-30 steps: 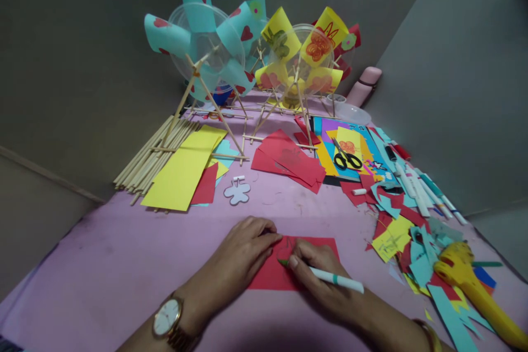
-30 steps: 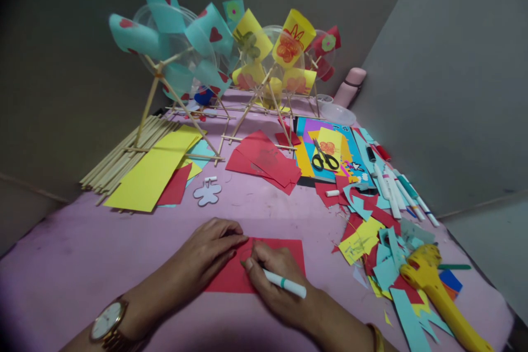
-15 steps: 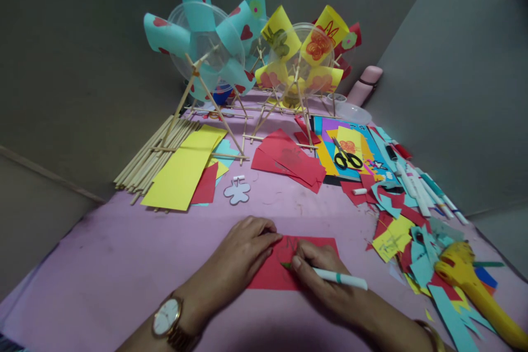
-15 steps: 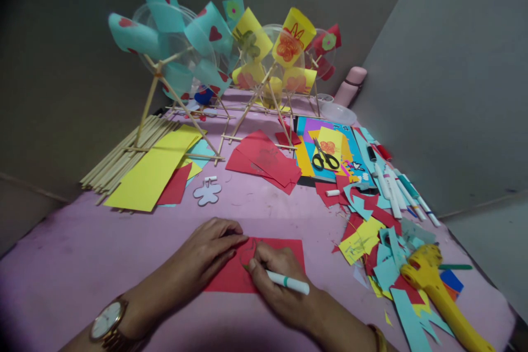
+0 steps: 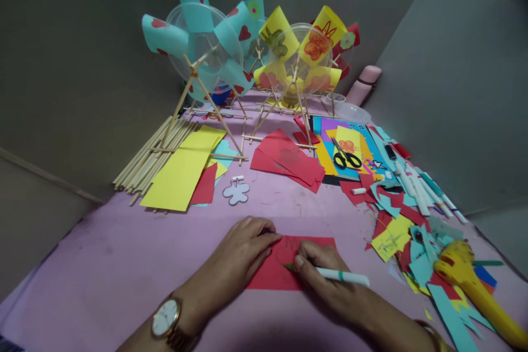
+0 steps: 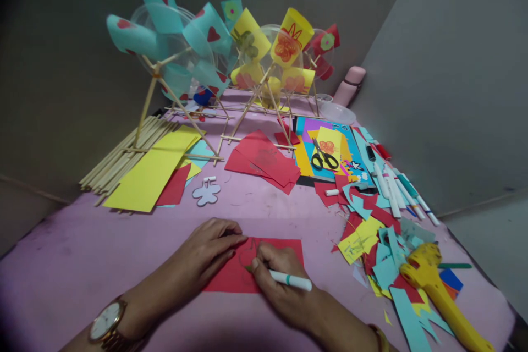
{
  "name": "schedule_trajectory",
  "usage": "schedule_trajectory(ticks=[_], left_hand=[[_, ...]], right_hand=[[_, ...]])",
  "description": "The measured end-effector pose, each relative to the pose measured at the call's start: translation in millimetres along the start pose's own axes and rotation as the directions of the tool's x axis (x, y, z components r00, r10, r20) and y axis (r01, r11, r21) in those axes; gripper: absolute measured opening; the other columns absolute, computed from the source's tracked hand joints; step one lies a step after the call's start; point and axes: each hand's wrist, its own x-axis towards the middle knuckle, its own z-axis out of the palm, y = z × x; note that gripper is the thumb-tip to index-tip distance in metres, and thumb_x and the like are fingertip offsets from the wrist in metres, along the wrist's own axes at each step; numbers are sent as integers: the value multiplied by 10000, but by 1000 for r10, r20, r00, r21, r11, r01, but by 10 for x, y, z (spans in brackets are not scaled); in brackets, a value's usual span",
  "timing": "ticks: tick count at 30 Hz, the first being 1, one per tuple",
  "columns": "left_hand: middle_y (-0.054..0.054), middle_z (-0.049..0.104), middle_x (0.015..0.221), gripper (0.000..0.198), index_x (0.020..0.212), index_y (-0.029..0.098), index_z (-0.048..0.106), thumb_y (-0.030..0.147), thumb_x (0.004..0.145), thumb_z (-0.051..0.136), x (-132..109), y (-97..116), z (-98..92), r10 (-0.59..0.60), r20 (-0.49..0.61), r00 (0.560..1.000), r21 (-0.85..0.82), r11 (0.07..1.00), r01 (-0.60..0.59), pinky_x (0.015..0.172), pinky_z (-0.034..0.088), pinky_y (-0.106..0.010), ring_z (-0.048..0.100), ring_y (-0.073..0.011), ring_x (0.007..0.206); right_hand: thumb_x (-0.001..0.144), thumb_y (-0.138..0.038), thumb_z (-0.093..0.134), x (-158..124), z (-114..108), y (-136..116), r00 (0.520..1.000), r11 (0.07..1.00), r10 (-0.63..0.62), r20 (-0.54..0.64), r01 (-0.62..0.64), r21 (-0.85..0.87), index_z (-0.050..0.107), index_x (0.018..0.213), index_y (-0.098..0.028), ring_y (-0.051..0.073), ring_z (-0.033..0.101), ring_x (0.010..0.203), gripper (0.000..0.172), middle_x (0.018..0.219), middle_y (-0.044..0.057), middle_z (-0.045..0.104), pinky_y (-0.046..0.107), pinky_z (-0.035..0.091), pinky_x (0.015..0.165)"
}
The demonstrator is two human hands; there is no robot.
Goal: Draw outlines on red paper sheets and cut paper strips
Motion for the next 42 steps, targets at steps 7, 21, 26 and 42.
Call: schedule_trajectory(ticks=[7, 21, 26, 42], left_hand=[[-52, 546, 1119, 224, 1119, 212, 565, 152, 950, 432, -10, -2, -2, -6, 12, 1000, -1, 1000, 6, 900, 396, -344, 473, -186, 1026], [-47, 530, 1122, 230, 1134, 223, 557, 159, 941, 451, -4, 23, -40, -18, 47, 999, -14, 1000, 19, 920, 376, -349, 458, -191, 1045], [-41, 515, 1141, 255, 1149, 239, 552, 159, 910, 512, -13, 22, -53, -30, 69, 997, -21, 999, 32, 938, 363, -355, 445, -195, 1063], [-44, 531, 1129, 254, 1145, 235, 564, 165, 905, 522, -5, 21, -47, -25, 52, 998, -16, 1000, 26, 921, 379, -355, 460, -197, 1050]], right_hand=[[931, -338, 389, -25, -1, 37, 1000, 999, 19, -6, -19, 27, 383, 657, -217, 121, 352, 550, 300, 593, -55, 364, 246, 256, 509], [794, -252, 544, -28, 30, 80, 982, 949, 148, -118, -107, 297, 402, 696, -221, 88, 282, 470, 175, 526, -102, 351, 219, 196, 445], [797, -201, 466, -90, 83, 91, 992, 977, 96, -82, -78, 200, 387, 718, -228, 97, 320, 472, 115, 545, -91, 368, 220, 233, 446], [743, -150, 429, -85, 89, 33, 994, 994, 97, -48, -94, 57, 415, 719, -229, 114, 386, 469, 84, 540, -68, 433, 224, 285, 457]])
